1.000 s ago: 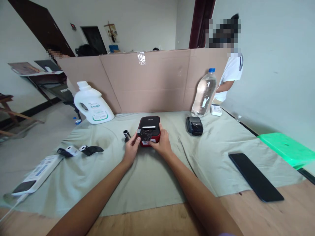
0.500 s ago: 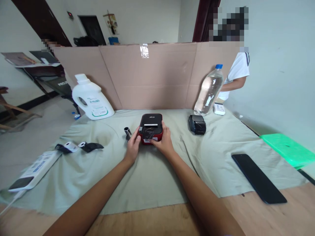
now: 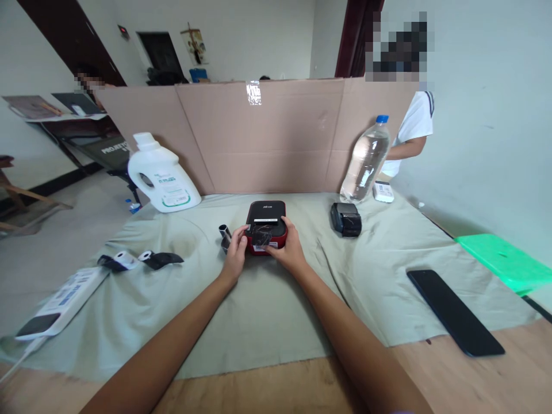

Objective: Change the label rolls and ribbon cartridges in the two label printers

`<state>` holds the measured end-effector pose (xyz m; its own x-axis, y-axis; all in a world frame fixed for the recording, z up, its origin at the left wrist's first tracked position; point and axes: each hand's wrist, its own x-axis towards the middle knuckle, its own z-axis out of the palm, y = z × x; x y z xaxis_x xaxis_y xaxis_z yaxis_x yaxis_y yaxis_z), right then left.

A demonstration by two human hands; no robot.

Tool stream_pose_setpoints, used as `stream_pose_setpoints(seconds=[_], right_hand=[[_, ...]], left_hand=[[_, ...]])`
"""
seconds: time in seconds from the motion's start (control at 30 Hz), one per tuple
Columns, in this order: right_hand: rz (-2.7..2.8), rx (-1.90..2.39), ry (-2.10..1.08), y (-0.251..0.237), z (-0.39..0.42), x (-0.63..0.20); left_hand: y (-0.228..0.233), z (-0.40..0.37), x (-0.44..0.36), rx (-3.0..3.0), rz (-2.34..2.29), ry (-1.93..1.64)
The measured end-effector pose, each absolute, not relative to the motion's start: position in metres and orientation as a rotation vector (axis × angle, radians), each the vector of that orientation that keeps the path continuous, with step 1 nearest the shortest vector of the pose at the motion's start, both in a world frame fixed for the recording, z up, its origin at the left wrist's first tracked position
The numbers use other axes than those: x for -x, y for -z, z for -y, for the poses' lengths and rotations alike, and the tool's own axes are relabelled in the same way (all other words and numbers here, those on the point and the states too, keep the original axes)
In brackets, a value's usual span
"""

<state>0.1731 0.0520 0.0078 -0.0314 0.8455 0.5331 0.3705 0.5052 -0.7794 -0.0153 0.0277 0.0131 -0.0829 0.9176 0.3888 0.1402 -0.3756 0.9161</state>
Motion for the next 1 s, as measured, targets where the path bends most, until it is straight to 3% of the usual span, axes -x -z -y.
stream_pose_setpoints(seconds=[1.0], right_hand=[[1.629, 1.019, -0.508, -0.003, -0.059, -0.172]], left_hand=[[-0.026, -0.052, 0.009, -1.543, -1.419, -1.585]])
